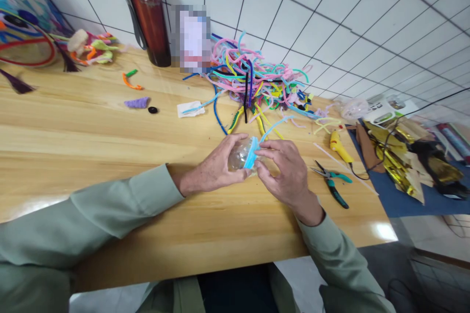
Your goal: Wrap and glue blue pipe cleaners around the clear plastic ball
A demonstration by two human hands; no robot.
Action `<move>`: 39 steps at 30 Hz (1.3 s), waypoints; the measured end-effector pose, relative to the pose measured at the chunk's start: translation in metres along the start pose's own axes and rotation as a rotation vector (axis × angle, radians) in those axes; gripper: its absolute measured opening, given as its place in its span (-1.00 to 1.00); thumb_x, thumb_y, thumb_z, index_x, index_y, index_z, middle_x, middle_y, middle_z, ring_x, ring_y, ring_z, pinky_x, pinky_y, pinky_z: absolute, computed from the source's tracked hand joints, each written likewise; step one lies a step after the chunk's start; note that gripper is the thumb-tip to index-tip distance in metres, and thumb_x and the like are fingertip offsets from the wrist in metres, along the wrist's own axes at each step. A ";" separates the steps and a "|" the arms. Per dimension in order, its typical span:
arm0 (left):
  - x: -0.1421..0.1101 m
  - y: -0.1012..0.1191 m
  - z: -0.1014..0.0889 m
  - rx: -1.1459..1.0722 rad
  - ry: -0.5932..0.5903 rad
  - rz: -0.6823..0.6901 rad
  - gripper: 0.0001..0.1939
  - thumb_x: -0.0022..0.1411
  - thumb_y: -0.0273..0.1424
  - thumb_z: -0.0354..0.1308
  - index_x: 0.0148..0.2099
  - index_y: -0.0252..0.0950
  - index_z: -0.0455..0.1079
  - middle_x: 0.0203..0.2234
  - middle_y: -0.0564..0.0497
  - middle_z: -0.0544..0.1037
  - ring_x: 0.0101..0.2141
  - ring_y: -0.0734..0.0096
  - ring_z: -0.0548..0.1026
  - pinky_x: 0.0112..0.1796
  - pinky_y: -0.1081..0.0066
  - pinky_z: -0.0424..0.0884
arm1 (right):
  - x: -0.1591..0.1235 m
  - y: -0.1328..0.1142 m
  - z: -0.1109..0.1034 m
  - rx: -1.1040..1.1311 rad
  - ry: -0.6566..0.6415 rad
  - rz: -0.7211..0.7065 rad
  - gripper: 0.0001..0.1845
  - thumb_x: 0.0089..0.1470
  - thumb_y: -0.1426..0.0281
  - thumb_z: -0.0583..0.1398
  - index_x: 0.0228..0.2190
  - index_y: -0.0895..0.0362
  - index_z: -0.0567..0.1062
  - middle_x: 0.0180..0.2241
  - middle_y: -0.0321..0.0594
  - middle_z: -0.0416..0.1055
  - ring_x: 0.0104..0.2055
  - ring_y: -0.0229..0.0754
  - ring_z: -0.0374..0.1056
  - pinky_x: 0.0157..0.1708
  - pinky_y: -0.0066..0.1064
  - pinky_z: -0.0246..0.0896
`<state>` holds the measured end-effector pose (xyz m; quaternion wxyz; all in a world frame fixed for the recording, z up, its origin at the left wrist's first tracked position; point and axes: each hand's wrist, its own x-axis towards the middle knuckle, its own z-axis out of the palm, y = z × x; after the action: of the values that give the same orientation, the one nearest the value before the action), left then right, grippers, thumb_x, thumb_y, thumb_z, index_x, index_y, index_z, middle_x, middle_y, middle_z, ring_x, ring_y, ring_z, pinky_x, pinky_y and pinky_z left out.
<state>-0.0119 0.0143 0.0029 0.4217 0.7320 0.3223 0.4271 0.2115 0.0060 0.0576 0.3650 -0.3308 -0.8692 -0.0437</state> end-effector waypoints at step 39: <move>-0.002 -0.002 0.000 0.023 -0.016 0.059 -0.22 0.34 -0.20 0.37 0.45 -0.22 0.12 0.35 -0.33 0.36 0.37 -0.15 0.39 0.38 -0.16 0.36 | -0.001 -0.012 -0.002 0.044 -0.023 0.144 -0.56 0.29 0.45 0.29 0.16 -0.01 0.45 0.08 -0.06 0.65 0.15 0.06 0.61 0.14 0.03 0.59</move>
<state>-0.0130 0.0136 0.0006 0.4032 0.7492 0.3021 0.4298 0.2056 -0.0040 0.0603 0.3645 -0.3849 -0.8479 0.0058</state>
